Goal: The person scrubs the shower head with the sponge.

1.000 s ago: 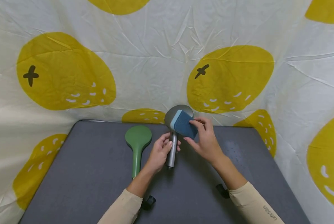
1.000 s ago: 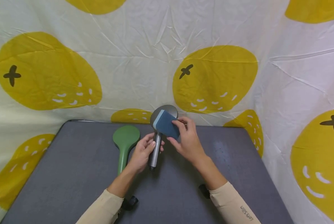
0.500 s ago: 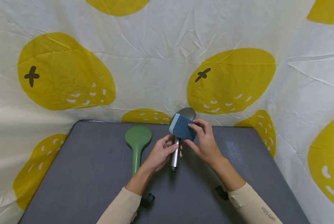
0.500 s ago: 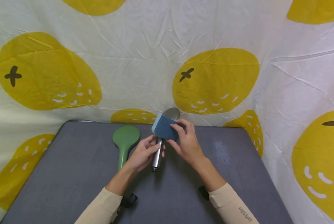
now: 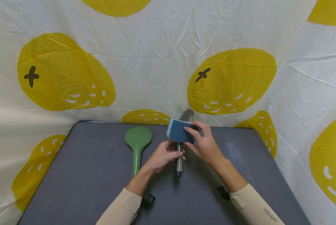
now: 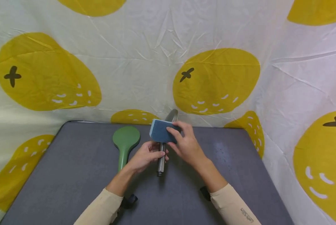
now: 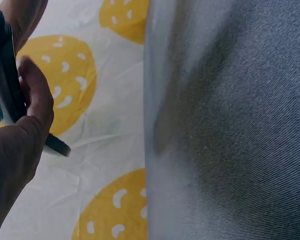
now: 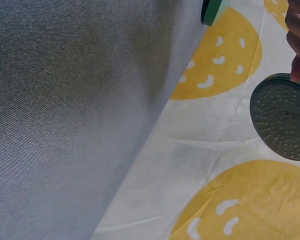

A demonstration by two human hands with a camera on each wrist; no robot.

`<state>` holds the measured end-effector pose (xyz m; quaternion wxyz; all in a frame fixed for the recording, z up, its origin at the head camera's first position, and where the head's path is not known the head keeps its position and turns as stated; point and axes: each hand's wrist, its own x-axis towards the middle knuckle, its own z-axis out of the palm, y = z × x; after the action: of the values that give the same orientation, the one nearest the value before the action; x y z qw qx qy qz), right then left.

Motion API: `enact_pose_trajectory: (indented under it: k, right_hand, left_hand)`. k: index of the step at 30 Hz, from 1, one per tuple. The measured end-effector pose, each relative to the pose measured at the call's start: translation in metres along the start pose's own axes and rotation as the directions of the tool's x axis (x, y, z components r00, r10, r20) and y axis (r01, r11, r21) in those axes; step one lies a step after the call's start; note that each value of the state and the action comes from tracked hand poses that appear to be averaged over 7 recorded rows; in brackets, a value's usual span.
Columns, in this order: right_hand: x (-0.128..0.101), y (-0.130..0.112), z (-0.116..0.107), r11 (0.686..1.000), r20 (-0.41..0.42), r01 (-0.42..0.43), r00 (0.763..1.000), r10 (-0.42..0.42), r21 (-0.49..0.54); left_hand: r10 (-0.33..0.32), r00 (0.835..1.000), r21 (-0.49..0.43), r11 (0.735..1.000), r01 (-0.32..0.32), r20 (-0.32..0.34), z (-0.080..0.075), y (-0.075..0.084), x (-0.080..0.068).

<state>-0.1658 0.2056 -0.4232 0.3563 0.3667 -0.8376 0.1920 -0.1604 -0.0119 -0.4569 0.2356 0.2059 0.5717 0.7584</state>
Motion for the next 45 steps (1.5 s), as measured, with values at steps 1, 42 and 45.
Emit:
enact_pose_trajectory:
  k: [1,42,45]
  right_hand:
    - [0.0,-0.001,-0.001,1.0,0.004,0.007,1.0,-0.007,-0.01]
    - [0.005,-0.013,-0.002,0.991,0.096,0.118,0.989,-0.112,-0.056]
    - [0.005,-0.013,-0.003,0.99,0.092,0.12,0.989,-0.112,-0.08]
  left_hand:
    - [-0.004,1.0,0.012,1.0,0.004,-0.006,0.0,-0.001,0.0]
    - [0.023,0.989,0.003,1.0,-0.023,-0.143,0.002,-0.006,0.0]
    - [0.038,0.991,0.016,0.999,-0.036,-0.13,0.001,-0.006,-0.001]
